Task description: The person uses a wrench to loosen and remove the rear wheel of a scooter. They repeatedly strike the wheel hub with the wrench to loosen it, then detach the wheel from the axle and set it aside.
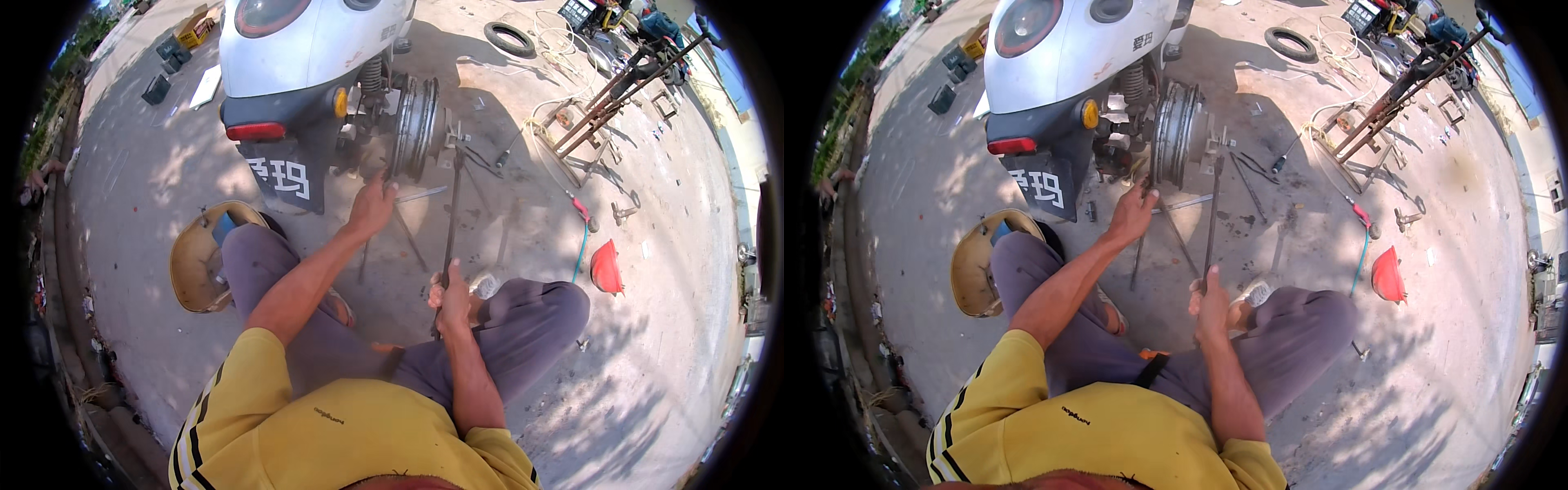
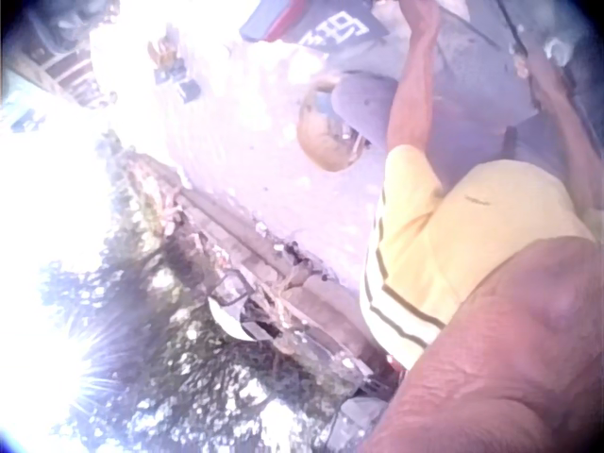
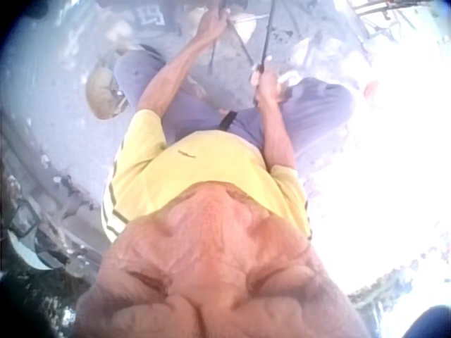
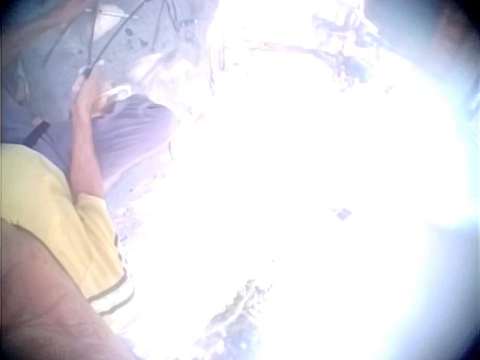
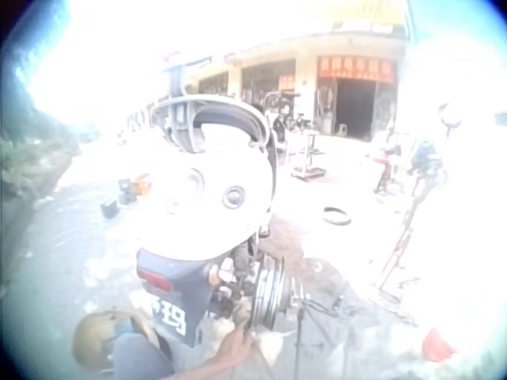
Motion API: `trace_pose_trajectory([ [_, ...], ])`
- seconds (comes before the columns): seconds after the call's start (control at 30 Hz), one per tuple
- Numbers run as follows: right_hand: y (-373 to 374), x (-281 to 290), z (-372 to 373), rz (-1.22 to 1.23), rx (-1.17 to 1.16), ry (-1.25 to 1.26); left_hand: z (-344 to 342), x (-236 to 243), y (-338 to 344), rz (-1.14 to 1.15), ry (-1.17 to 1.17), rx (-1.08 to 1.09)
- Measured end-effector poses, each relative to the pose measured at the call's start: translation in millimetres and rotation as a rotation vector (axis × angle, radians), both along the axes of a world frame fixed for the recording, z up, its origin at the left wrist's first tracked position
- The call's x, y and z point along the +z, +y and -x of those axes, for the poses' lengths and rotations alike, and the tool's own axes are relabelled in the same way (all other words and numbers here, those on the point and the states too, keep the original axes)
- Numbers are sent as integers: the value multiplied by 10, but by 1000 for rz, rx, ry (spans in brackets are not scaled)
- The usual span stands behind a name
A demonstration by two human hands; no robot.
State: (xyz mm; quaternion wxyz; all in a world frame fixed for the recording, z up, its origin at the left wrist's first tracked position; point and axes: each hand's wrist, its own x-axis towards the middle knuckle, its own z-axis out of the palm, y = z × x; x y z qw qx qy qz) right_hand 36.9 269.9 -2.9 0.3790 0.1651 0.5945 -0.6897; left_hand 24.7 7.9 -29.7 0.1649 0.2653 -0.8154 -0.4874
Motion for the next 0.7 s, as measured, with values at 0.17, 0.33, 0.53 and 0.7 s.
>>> trace_pose_trajectory([
  [0.17, -40, 29, -7, -36, 12, 53, 6, -178, -51, 62, 29, -19],
  [0.33, -2, -62, 3, -17, 25, 58, 42, -264, -39, 156, 11, -55],
  [0.53, 48, -92, -12, 10, 16, 12, 52, -220, -93, 6, 84, 42],
  [0.7, 58, -132, -12, -1, -9, 24, 74, 183, -91, 0, 225, 101],
])
